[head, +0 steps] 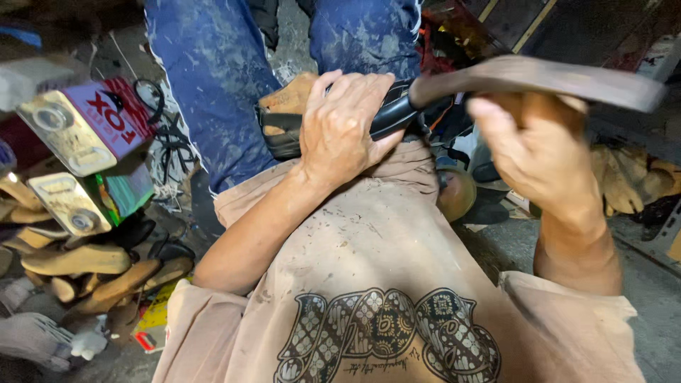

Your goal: The person holds a black shoe on their lap and repeatedly strikes the sole and heel area with a hammer. The person occasionally rotates the shoe to access different areas while continuing to hammer.

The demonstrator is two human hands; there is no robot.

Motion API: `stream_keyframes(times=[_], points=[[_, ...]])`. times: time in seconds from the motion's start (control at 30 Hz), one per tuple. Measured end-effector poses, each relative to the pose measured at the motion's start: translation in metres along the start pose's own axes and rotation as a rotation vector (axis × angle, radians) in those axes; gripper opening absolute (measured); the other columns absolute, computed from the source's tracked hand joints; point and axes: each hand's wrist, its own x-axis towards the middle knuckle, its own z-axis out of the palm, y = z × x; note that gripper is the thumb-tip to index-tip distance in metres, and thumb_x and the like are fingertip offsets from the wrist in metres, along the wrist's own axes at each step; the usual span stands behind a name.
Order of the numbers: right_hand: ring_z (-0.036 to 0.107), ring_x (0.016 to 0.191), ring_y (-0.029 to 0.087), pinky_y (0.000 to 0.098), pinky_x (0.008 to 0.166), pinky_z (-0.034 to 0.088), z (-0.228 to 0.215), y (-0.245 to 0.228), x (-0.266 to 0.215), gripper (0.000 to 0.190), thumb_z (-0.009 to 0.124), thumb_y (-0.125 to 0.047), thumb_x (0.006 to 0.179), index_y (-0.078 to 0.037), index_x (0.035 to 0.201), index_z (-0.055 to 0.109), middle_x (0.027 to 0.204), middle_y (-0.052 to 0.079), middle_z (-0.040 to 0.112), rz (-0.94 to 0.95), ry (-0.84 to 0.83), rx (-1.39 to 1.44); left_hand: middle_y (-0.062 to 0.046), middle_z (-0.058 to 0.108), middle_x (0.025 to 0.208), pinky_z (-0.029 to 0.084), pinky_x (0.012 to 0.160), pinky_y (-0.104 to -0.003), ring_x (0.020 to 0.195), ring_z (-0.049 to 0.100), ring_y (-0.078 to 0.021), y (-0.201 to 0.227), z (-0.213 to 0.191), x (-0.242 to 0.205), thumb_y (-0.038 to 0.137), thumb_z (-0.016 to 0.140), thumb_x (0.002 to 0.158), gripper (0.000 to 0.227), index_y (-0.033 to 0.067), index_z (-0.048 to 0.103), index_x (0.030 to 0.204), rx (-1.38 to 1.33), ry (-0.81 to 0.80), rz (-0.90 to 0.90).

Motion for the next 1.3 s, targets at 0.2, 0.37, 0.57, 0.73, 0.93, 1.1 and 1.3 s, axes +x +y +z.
stream_keyframes(times=[0.2,0.37,0.57,0.73,0.93,1.1,1.3], points=[[0.051,0.055,0.015,0.0275,0.049,0.043,0.01,0.0,0.011,0.027,0.057,-0.024,0.116,0.0,0.105,0.052,0.072,0.008,0.053,0.55,-0.036,0.496,-0.007,0.074,0.116,0.041,0.105,-0.045,0.11,0.068,-0.0273,-0.004,0.001,-0.004,0.034,0.079,0.089,0.048,0.0064,0.066,0.125,-0.007,-0.003,0.016],[0.042,0.047,0.013,0.0251,0.044,0.033,0.024,0.018,0.01,0.046,0.049,-0.021,0.118,-0.01,0.075,0.037,0.062,0.002,0.037,0.523,-0.002,0.601,-0.012,0.072,0.13,0.043,0.109,-0.052,0.12,0.07,-0.0313,0.004,-0.036,-0.011,0.031,0.082,0.086,0.058,0.0036,0.061,0.133,-0.209,0.013,0.043],[0.043,0.046,0.014,0.0255,0.041,0.032,0.105,0.032,-0.045,0.019,0.056,-0.017,0.106,-0.006,0.091,0.05,0.063,0.005,0.047,0.78,-0.337,1.026,-0.015,0.064,0.139,0.036,0.131,-0.057,0.136,0.065,-0.031,0.017,-0.123,-0.04,0.03,0.072,0.1,0.05,0.0001,0.056,0.137,-0.47,0.125,-0.025],[0.058,0.083,0.039,0.0464,0.075,0.04,0.132,0.012,-0.044,0.046,0.051,-0.047,0.103,-0.006,0.083,0.051,0.078,0.018,0.062,0.562,-0.584,0.167,-0.013,0.057,0.149,0.029,0.136,-0.067,0.147,0.055,-0.0351,0.006,-0.111,-0.074,0.028,0.064,0.106,0.048,0.0047,0.049,0.145,-0.522,0.133,-0.018],[0.06,0.103,0.057,0.0587,0.08,0.043,0.128,0.006,-0.038,0.052,0.046,-0.058,0.101,-0.007,0.094,0.056,0.099,0.032,0.07,0.561,-0.62,-0.113,-0.014,0.059,0.147,0.026,0.134,-0.065,0.146,0.056,-0.0363,0.009,-0.106,-0.083,0.027,0.064,0.105,0.045,0.0053,0.051,0.143,-0.536,0.129,0.004],[0.06,0.1,0.058,0.0587,0.079,0.043,0.134,0.01,-0.037,0.053,0.046,-0.057,0.101,-0.006,0.097,0.057,0.097,0.033,0.069,0.516,-0.586,-0.092,-0.012,0.06,0.147,0.027,0.134,-0.063,0.145,0.058,-0.033,0.016,-0.111,-0.084,0.025,0.062,0.104,0.045,0.0069,0.05,0.144,-0.461,0.15,-0.02],[0.06,0.098,0.058,0.0577,0.078,0.042,0.138,0.018,-0.039,0.049,0.047,-0.054,0.103,-0.006,0.095,0.055,0.093,0.032,0.068,0.5,-0.557,-0.084,-0.014,0.068,0.133,0.034,0.129,-0.061,0.13,0.068,-0.0313,0.023,-0.105,-0.07,0.03,0.071,0.101,0.046,0.0015,0.056,0.133,-0.438,0.258,0.069]])
